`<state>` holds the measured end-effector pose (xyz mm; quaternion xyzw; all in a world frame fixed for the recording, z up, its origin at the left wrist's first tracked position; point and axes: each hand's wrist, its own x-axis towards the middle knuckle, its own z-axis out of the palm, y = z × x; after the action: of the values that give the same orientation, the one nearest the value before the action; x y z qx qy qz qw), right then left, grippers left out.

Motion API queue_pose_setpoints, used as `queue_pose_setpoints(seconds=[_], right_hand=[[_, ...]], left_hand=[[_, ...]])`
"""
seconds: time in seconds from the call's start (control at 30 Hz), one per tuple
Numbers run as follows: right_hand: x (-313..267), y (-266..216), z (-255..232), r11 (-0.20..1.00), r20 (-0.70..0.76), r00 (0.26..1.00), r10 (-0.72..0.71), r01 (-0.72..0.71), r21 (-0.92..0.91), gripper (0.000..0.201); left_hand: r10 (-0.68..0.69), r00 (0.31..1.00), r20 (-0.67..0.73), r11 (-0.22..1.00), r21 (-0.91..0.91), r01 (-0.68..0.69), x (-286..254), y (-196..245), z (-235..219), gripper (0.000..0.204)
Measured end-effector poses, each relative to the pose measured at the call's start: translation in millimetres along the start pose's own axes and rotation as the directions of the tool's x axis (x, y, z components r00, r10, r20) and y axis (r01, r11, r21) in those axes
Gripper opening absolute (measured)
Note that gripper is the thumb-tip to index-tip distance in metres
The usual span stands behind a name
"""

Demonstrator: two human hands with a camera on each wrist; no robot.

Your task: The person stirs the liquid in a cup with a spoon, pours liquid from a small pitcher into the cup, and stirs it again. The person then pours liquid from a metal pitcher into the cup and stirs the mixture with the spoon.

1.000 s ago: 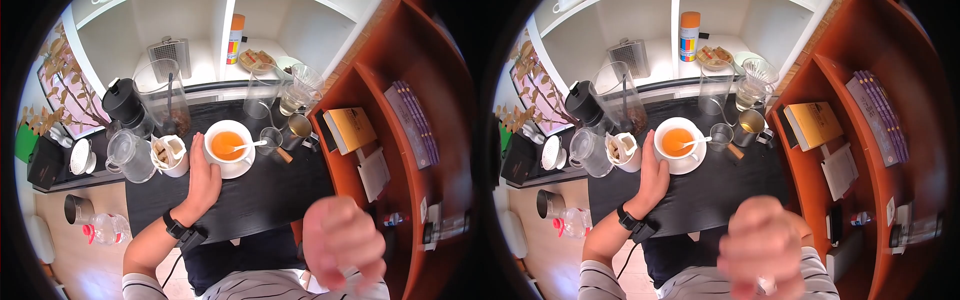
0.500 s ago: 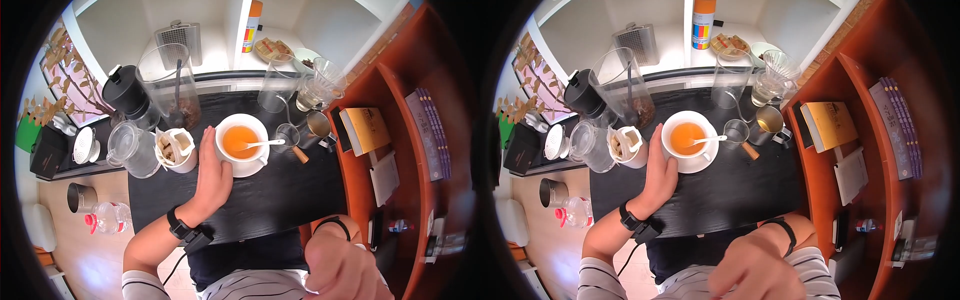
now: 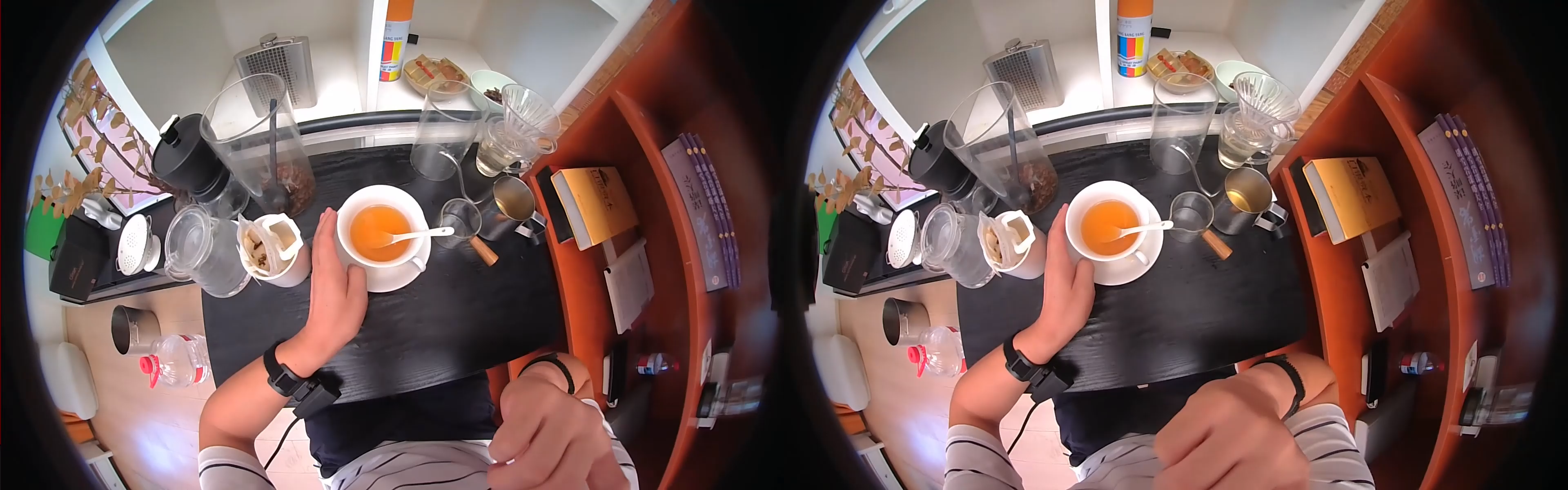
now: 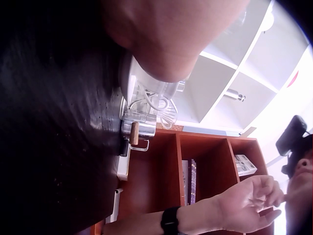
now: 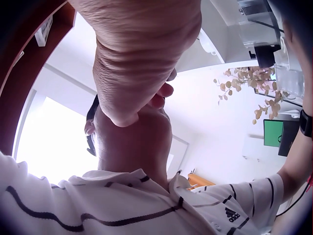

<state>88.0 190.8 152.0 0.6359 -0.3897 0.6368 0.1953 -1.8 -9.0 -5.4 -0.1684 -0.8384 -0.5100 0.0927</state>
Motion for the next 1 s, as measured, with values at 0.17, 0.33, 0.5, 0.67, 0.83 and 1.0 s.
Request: queue_pose_setpoints(seconds=[0.17, 0.33, 0.5, 0.67, 0.83, 1.0], right_hand=[[-27.1, -1.5, -25.8, 0.913, 0.097, 0.970, 0.222, -0.171, -0.371, 0.008], [-77.5, 27.1, -63.2, 0.420, -0.360, 0.893, 0.270, -0.446, -0.790, 0.003], [-113.6, 46.8, -80.5, 0.213, -0.521, 0.817, 0.247, -0.571, -0.793, 0.009], [-125.1, 52.4, -79.8, 0.239, -0.528, 0.779, 0.338, -0.614, -0.752, 0.009], [-128.6, 52.3, -78.9, 0.221, -0.543, 0.739, 0.398, -0.652, -0.726, 0.013], [-131.0, 53.9, -79.7, 0.246, -0.512, 0.754, 0.411, -0.633, -0.735, 0.015]], left_hand=[[-0.015, 1.000, 0.008, 1.000, -0.013, 0.015, -0.8, -0.5, -0.2, 0.075], [-0.025, 1.000, -0.003, 0.999, -0.034, 0.025, -1.6, 1.2, 0.5, 0.074], [0.016, 0.999, -0.033, 1.000, -0.011, -0.016, -1.8, 3.4, 1.7, 0.074], [0.108, 0.992, -0.062, 0.993, 0.057, -0.105, -3.6, 8.7, -0.1, 0.077], [0.181, 0.979, -0.097, 0.981, 0.080, -0.174, -4.0, 11.3, -2.3, 0.081], [0.209, 0.969, -0.131, 0.976, 0.086, -0.199, -5.0, 19.2, -6.4, 0.083]])
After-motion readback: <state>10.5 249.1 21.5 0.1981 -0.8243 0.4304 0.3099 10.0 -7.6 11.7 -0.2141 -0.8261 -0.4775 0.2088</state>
